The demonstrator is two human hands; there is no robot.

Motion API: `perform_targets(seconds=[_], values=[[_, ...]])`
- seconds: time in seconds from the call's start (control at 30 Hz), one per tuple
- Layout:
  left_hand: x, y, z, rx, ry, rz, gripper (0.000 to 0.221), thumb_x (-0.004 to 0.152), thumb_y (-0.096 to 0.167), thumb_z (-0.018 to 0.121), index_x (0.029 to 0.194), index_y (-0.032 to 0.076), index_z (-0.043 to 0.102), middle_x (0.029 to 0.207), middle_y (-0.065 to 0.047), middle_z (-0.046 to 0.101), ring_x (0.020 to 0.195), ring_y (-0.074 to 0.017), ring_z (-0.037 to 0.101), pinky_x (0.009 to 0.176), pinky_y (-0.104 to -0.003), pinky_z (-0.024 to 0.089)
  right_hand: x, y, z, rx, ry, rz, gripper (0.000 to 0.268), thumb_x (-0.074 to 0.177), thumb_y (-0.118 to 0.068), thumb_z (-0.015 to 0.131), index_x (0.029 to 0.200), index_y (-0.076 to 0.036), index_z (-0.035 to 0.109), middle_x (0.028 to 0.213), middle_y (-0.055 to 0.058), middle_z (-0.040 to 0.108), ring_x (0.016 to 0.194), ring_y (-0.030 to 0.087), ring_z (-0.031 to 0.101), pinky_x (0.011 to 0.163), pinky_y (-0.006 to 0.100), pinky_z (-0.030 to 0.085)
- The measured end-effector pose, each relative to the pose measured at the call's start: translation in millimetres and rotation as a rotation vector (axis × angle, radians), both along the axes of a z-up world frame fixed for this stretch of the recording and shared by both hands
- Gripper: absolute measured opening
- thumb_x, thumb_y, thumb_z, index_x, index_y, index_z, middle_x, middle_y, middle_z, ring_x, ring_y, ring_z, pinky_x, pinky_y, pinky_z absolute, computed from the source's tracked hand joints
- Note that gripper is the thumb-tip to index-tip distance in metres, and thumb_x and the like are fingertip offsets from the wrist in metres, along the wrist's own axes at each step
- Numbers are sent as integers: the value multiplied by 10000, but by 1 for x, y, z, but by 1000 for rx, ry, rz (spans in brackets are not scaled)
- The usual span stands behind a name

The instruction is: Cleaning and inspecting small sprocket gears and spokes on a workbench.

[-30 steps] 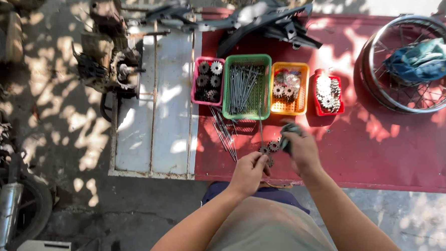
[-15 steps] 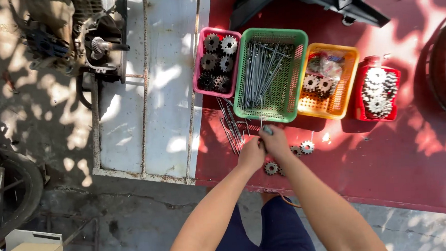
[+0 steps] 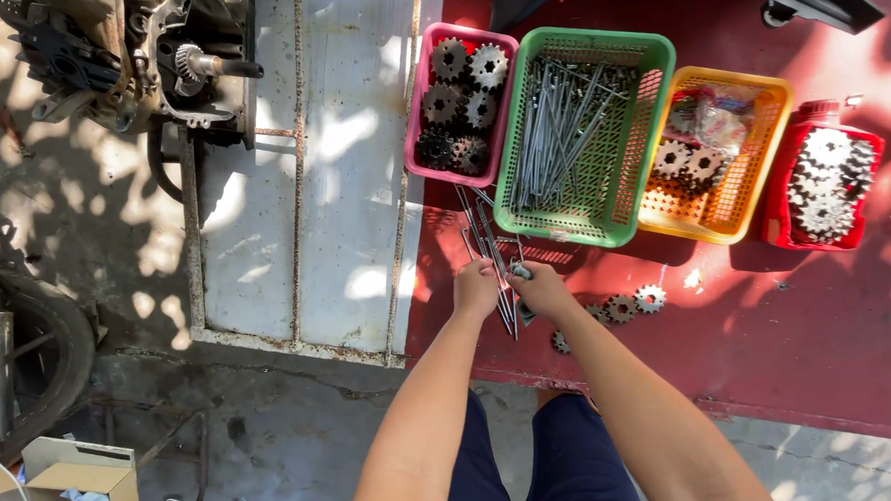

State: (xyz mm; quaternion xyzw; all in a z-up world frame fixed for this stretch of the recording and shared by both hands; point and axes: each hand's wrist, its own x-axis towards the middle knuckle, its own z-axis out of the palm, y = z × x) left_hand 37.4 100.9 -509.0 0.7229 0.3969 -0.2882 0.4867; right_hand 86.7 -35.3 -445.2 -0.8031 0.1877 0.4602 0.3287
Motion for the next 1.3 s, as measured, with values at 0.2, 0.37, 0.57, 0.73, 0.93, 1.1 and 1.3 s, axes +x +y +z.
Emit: perform_targets(seconds=[0.2, 0.37, 0.57, 0.73, 0.93, 1.1, 1.3], values=[[40, -3, 12, -42, 12, 237, 528, 914, 6, 550, 1442, 10, 551, 1337, -194, 651, 1255, -309, 631, 1077, -401, 524, 11, 41, -34, -8, 107, -152, 458, 914, -326, 687, 1369, -362, 655, 1237, 67, 733, 1228, 262, 651, 1060, 406, 521], [50, 5, 3, -39, 137, 135, 605, 806, 78, 763, 1394, 82, 622, 1383, -178, 633, 1282, -297, 618, 1103, -391, 505, 22, 44, -62, -79, 98, -37, 470, 926, -313, 711, 1388, -262, 645, 1327, 108, 689, 1294, 293, 605, 1111, 445, 480], [53, 12, -11, -74, 217, 78, 471, 892, 166, 705, 1360, 135, 660, 1379, -123, 652, 1297, -281, 610, 1077, -390, 517, 25, 50, -61, -28, 34, -42, 281, 892, -247, 690, 1099, -74, 770, 1076, 200, 745, 1113, 379, 684, 961, 481, 536], [56, 16, -12, -124, 248, 35, 437, 926, 193, 620, 1355, 120, 664, 1337, -130, 682, 1301, -287, 604, 1084, -416, 511, 13, 38, -108, -53, 74, -154, 266, 823, -379, 712, 978, -179, 791, 875, 59, 749, 926, 246, 731, 838, 417, 570], [41, 10, -1, -159, 203, 106, 438, 927, 162, 534, 1332, 59, 665, 1285, -165, 704, 1302, -334, 600, 1099, -452, 494, -3, 26, -132, -76, 98, -335, 364, 753, -427, 794, 1026, -187, 808, 889, 71, 758, 952, 285, 737, 805, 416, 577], [20, -3, 57, -66, -233, 72, 289, 871, 11, 537, 1033, 0, 775, 1095, -230, 749, 1156, -394, 663, 1037, -484, 522, -3, 20, -61, 188, -26, -879, 180, 756, -186, 853, 828, -56, 753, 641, 104, 665, 587, 229, 689, 542, 369, 586], [-9, -8, 151, -260, -289, -52, 277, 910, 26, 577, 1089, 68, 784, 1109, -138, 774, 1183, -328, 667, 1008, -448, 522, -10, -15, 85, 302, 72, -907, 212, 773, -73, 835, 760, 50, 662, 591, 154, 538, 493, 280, 574, 450, 437, 482]])
